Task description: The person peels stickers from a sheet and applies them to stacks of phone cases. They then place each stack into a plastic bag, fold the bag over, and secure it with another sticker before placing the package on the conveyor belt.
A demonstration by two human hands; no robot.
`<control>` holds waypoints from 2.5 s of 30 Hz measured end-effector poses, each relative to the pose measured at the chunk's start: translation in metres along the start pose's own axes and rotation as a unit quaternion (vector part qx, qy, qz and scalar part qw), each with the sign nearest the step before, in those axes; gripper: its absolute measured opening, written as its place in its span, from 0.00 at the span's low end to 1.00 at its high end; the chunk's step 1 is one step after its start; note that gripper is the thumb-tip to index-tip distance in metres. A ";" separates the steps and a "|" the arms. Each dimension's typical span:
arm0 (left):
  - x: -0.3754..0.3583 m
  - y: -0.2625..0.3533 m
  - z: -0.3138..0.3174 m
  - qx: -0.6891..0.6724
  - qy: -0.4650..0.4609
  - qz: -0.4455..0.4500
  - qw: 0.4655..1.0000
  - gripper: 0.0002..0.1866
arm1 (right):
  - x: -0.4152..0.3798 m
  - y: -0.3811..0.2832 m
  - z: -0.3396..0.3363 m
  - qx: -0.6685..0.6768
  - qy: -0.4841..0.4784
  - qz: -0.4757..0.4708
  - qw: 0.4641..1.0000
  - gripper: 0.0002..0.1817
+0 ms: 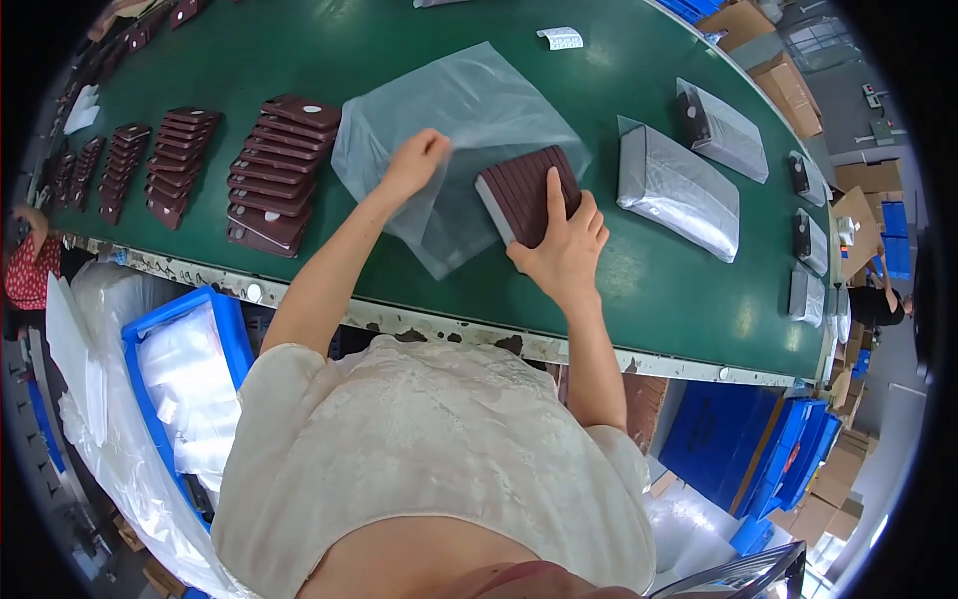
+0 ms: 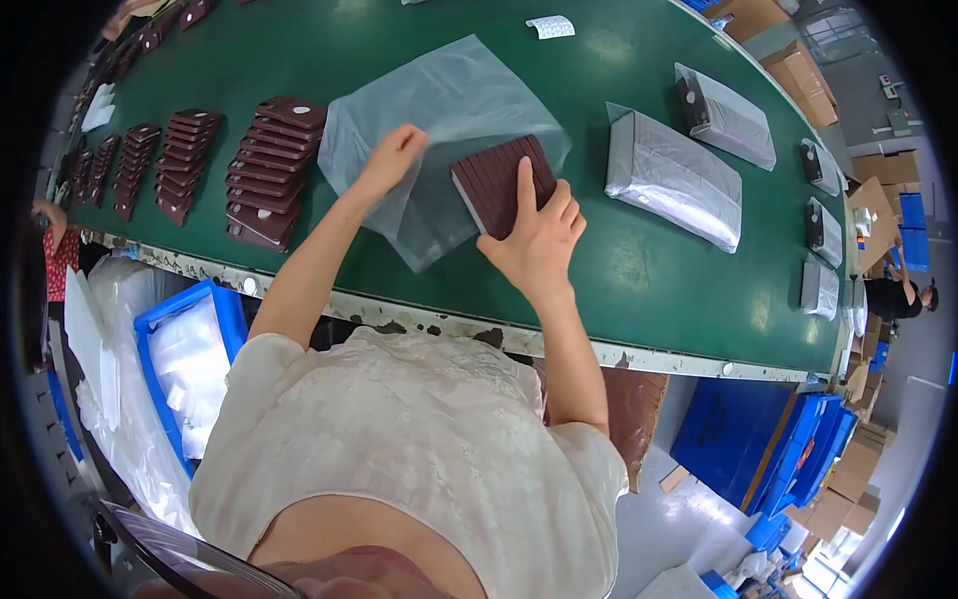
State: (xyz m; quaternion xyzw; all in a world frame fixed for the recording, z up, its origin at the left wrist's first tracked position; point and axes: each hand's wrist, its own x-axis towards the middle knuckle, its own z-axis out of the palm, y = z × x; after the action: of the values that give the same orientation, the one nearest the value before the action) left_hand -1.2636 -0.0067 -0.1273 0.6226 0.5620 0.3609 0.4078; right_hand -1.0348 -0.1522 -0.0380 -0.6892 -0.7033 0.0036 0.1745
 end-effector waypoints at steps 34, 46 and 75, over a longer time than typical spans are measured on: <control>-0.080 -0.017 0.001 -0.477 0.032 -0.219 0.851 0.09 | 0.079 -0.081 0.075 0.053 0.037 -0.034 0.997 0.59; -0.126 -0.002 -0.073 -0.372 -0.107 -0.224 0.894 0.13 | 0.173 -0.043 0.088 -0.031 0.113 -0.145 0.982 0.61; -0.088 -0.024 0.000 0.022 0.140 0.151 0.978 0.35 | 0.036 -0.066 0.100 0.126 0.177 -0.101 0.971 0.59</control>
State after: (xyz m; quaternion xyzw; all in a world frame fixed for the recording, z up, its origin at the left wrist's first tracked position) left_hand -1.2832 -0.0930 -0.1483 0.6522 0.5209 0.4898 0.2519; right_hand -1.1234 -0.0967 -0.1065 -0.5766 -0.7212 -0.0479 0.3809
